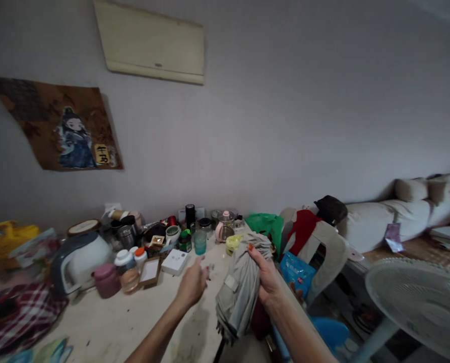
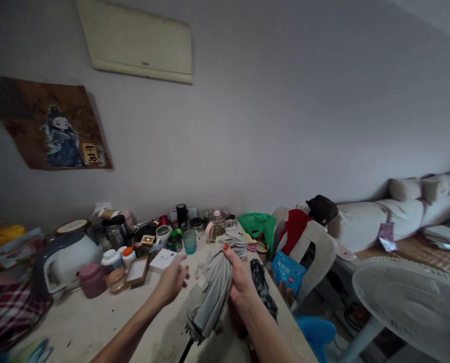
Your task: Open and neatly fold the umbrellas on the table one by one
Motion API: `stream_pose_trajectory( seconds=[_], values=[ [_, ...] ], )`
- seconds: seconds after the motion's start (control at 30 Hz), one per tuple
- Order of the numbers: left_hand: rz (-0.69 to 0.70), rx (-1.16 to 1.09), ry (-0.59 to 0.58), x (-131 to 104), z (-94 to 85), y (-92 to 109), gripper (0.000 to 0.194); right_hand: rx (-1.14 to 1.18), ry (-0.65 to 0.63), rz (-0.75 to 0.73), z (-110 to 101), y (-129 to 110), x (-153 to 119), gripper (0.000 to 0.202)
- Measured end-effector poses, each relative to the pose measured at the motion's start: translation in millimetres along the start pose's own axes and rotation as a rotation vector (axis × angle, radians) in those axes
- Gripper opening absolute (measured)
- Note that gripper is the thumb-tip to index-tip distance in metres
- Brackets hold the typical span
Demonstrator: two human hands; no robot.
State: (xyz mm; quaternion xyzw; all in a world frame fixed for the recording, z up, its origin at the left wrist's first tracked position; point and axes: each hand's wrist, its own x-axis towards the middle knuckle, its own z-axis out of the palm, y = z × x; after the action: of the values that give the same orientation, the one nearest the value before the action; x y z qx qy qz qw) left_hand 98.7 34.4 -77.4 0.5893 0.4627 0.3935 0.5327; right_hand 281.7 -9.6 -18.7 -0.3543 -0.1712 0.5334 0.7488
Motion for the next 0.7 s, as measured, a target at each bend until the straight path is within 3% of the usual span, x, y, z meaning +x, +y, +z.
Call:
stream_pose_trajectory(
  seconds=[0.07,0.1,0.17,0.23,0.3,0.47,0.57,0.7],
  values=[
    [0.128,0.161,0.228,-21,-7.4,18,0.037,0.0,0.052,-0.031,-5,1,3,0.049],
    [0.182,0.255,0.207,-33,-7.5,28,0.042,0.003,0.075,-0.043,-6,2,5,0.049],
    [0.22,0.3,-0.053,-54,0.9,45,0.042,-0.002,0.094,-0.073,-5,6,6,0.049],
    [0.219,0.291,-0.166,-66,16.4,54,0.066,-0.03,0.076,-0.104,-1,11,4,0.051],
    [0.218,0.196,-0.21,-67,30.7,53,0.083,-0.076,0.054,-0.111,5,16,-1,0.051],
    [0.044,-0.228,-0.369,-50,41.1,33,0.072,-0.1,0.044,-0.026,12,23,-13,0.054],
    [-0.045,-0.469,-0.48,-52,43.9,23,0.075,-0.115,-0.001,0.009,10,22,-14,0.056],
    [-0.076,-0.581,-0.507,-55,47.8,19,0.074,-0.199,-0.1,0.008,0,19,-6,0.059]
  ],
)
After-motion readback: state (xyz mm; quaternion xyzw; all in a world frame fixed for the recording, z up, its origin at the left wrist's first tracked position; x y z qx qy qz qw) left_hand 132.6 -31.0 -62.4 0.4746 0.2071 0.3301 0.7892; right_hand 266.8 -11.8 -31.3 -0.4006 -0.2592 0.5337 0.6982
